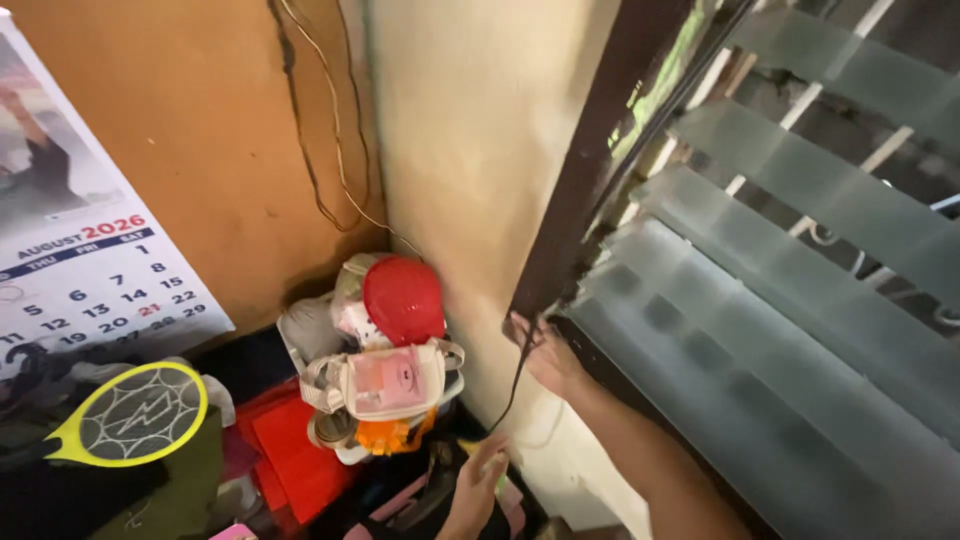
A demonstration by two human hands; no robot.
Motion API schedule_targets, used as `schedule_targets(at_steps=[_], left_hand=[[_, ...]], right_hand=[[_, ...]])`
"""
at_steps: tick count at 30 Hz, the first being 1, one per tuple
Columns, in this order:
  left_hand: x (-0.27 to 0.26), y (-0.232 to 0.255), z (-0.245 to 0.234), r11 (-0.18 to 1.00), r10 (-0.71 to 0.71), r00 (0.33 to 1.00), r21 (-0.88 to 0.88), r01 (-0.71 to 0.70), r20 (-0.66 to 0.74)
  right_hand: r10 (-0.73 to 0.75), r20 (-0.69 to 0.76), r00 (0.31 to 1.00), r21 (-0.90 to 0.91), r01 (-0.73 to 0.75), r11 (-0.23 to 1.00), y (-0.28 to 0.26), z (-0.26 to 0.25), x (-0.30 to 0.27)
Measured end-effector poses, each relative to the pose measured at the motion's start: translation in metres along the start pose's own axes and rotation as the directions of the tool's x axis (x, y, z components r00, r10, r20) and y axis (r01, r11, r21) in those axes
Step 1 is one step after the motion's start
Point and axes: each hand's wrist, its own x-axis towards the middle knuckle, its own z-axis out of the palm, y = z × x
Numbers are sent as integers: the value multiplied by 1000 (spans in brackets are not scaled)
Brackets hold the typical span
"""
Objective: The person wipes a frosted glass window and its wooden frame using a cloth. They clean the glass panes, the frame edges, and the window sill, moving systematically across the surface.
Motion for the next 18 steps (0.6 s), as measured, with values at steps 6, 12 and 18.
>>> schedule_targets(at_steps=[6,12,18], left_hand=[[-9,-31,-18,990,85,995,-106,-91,-57],[-2,0,-2,991,0,1000,-131,-2,-11],[-1,95,31,995,101,993,-17,-100,68]], right_hand=[[28,-24,999,-123,-30,992,12,-17,43],[122,-171,978,-216,-158,963,89,-89,25],[343,-612,712,-69,-480,874,188,-190,14]])
